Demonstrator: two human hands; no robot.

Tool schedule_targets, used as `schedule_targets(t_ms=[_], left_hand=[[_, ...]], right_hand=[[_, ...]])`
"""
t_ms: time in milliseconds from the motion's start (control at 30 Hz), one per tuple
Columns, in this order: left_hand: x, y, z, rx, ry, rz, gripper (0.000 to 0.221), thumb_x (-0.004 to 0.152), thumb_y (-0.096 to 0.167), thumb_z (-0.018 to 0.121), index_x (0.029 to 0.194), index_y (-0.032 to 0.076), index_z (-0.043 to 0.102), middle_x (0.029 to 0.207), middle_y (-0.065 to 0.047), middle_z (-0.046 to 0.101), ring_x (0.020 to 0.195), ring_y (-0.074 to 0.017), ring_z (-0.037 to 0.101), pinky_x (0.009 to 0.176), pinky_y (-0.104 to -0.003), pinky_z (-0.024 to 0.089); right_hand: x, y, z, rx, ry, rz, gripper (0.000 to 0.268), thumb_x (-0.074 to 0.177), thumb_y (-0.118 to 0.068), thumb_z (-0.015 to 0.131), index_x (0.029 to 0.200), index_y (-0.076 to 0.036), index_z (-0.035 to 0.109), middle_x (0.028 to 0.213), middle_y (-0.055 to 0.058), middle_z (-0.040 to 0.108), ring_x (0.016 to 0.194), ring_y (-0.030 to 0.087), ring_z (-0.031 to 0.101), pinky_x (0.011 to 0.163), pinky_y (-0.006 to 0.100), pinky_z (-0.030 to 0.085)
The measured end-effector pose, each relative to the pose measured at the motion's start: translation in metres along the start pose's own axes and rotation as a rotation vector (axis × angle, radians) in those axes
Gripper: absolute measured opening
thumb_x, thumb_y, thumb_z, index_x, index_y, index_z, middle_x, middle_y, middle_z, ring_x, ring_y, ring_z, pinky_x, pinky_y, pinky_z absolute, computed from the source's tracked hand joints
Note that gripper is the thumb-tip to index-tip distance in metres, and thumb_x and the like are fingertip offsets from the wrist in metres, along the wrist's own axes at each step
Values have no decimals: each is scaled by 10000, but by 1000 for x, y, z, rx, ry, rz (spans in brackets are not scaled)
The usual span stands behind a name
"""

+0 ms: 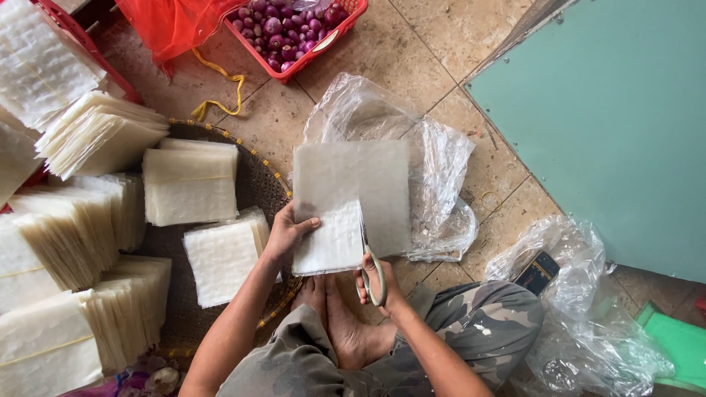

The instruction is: Cutting large sheets of rice paper into smaller squares using scissors and bundling them into stacks.

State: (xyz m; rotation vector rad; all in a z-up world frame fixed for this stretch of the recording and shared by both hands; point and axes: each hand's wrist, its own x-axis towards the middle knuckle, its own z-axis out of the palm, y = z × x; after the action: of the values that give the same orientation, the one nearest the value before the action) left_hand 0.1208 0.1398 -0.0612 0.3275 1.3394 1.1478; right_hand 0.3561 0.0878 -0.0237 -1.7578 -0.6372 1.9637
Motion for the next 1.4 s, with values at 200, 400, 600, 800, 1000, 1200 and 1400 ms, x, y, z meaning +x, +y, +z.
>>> schedule_targets(t_ms=[200, 400, 600, 800, 1000, 1200, 1400], left_hand=[[-15, 11, 9, -15, -15, -97, 313, 724, -63, 826, 966, 63, 673, 707, -119, 701, 565, -264, 722, 499, -349, 588], [-5, 5, 3, 1, -11, -116, 312, 729, -54, 825, 970, 63, 665, 698, -118, 693, 554, -267, 722, 473, -360, 586], [-1, 4, 1, -22, -9, -144, 329, 730, -58, 818, 996, 67, 669, 728, -126, 697, 576, -282, 729, 495, -379, 602], [-13, 12, 6, -37, -39, -181, 337, 703, -60, 830, 980, 51, 672, 717, -147, 700, 565, -306, 731, 486, -402, 605], [-5, 10, 4, -60, -42, -198, 352, 703, -48, 842, 993, 46, 666, 726, -157, 700, 578, -322, 736, 491, -415, 607], [-1, 2, -4, -73, -23, -225, 358, 713, -58, 829, 1010, 48, 660, 736, -161, 703, 587, -327, 741, 494, -428, 612], [-7, 4, 1, -89, -31, -261, 357, 711, -68, 821, 1020, 21, 665, 746, -186, 706, 591, -357, 741, 496, -449, 614]], right_hand=[[-21, -87, 32, -24, -65, 52, 908, 869, -776, 538, 1169, 78, 604, 667, 162, 600, 522, 247, 649, 468, 343, 577], [13, -39, 14, -9, -14, -86, 714, 970, -629, 570, 626, -4, 587, 363, 151, 460, 266, 253, 510, 265, 318, 411], [15, -42, 13, -2, -19, -90, 680, 984, -600, 574, 624, -22, 578, 373, 165, 486, 279, 257, 536, 283, 320, 434], [-42, -166, 73, -387, 31, 80, 1132, 853, -872, 375, 1572, 2, 353, 1619, 219, 360, 1487, 417, 334, 1250, 511, 296], [117, 12, -14, -222, 73, -69, 699, 920, -754, 583, 762, -79, 671, 633, 91, 587, 602, 234, 603, 544, 360, 535], [80, -45, 6, -374, 27, -20, 856, 893, -836, 477, 1044, -46, 767, 927, 239, 745, 928, 360, 732, 778, 468, 586], [23, -135, 50, -62, 15, -56, 1083, 861, -779, 552, 1597, -32, 281, 1649, 150, 320, 1455, 391, 369, 1150, 516, 428]])
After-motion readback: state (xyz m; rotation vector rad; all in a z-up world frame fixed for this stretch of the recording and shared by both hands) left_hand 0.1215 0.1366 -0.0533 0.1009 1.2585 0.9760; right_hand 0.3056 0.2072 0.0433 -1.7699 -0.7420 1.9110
